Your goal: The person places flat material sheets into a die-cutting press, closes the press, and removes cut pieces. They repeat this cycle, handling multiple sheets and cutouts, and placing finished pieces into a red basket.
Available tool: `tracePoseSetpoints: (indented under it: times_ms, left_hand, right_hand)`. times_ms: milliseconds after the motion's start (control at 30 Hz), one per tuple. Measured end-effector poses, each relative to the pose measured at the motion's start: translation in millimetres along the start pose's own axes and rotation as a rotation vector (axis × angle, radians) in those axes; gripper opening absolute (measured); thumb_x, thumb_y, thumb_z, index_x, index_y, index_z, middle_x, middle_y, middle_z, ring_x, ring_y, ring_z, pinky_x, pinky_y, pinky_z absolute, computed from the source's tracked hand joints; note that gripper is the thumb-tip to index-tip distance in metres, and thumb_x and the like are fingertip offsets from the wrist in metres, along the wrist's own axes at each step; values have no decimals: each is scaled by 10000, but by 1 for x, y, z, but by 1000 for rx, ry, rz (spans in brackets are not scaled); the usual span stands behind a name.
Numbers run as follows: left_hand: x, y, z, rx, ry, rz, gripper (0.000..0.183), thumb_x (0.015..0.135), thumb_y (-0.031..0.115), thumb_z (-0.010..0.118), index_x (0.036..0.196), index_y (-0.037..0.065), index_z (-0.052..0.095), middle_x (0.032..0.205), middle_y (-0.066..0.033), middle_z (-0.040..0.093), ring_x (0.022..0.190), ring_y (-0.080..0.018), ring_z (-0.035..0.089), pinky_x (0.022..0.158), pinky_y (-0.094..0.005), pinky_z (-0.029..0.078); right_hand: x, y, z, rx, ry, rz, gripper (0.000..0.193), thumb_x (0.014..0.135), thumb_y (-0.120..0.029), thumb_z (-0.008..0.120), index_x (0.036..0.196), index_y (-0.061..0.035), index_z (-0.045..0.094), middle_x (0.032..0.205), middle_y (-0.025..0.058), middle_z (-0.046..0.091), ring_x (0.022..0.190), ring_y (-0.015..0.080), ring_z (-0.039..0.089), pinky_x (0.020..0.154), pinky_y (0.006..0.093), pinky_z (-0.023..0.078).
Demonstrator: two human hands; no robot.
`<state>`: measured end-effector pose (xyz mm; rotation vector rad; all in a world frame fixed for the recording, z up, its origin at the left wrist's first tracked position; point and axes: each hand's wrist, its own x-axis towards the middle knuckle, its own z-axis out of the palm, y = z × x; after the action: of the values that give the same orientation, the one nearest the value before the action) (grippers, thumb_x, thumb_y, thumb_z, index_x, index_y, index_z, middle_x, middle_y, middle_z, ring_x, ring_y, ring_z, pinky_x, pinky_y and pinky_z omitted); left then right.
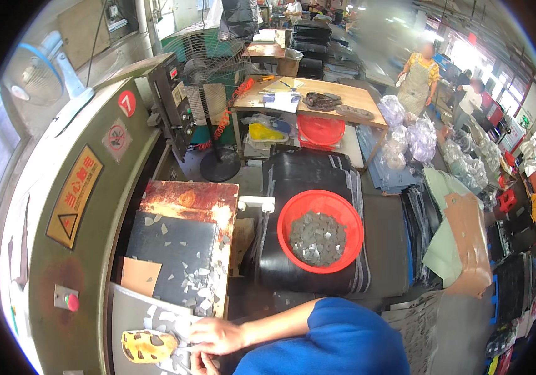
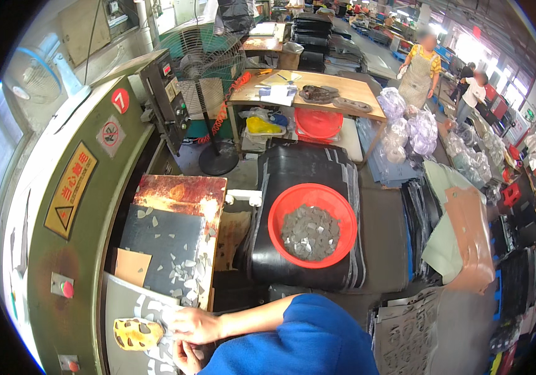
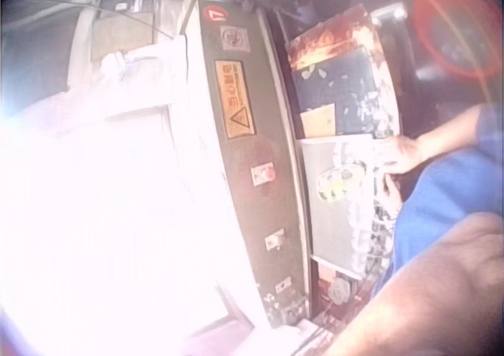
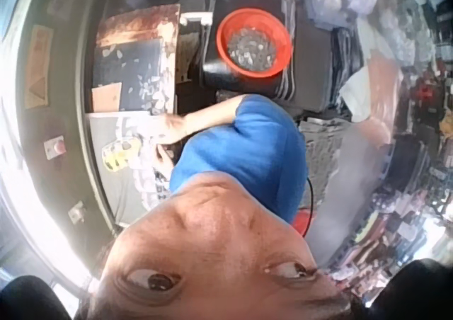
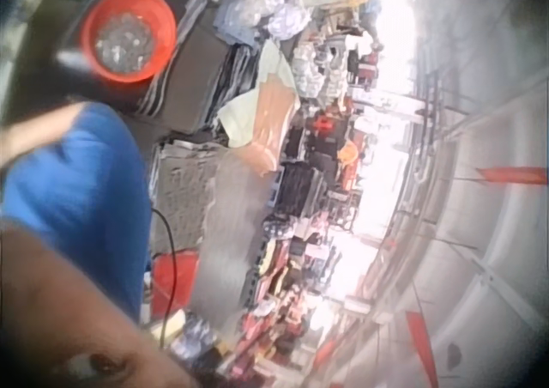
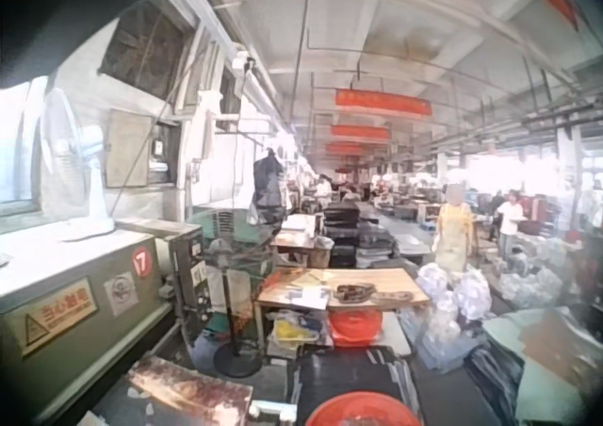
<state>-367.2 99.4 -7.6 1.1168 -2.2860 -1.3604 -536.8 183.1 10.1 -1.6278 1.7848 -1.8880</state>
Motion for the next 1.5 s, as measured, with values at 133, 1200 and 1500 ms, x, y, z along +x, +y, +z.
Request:
tracePoseSetpoints:
  times_ms: [133, 1200, 1500]
  left_hand:
    - [-24, -7, -18, -46, 104, 82, 260, 949, 249, 564, 1036, 24, 660, 893, -134, 675, 754, -217, 621, 642, -365, 518]
    - [-201, -214, -181, 807, 994, -270, 421, 847, 147, 646, 1236, 24, 541, 1077, -223, 533, 1020, -382, 512, 898, -438, 424]
    - [-228, -236, -164, 357, 1021, -413, 278, 969, 170, 506, 754, -5, 527, 680, -185, 512, 662, -355, 499, 612, -436, 390]
  right_hand:
    - [-29, -42, 51, 28, -143, -277, 313, 756, -286, 668, 905, -26, 581, 975, 151, 532, 957, 352, 530, 823, 445, 443]
    - [-47, -50, 49, -575, -109, 74, 223, 748, -16, 704, 962, 13, 648, 909, 149, 659, 901, 336, 608, 811, 395, 493]
    - [66, 31, 108, -647, -593, -72, 747, 724, -309, 785, 1332, -13, 468, 1377, 277, 382, 1327, 485, 298, 1048, 512, 356]
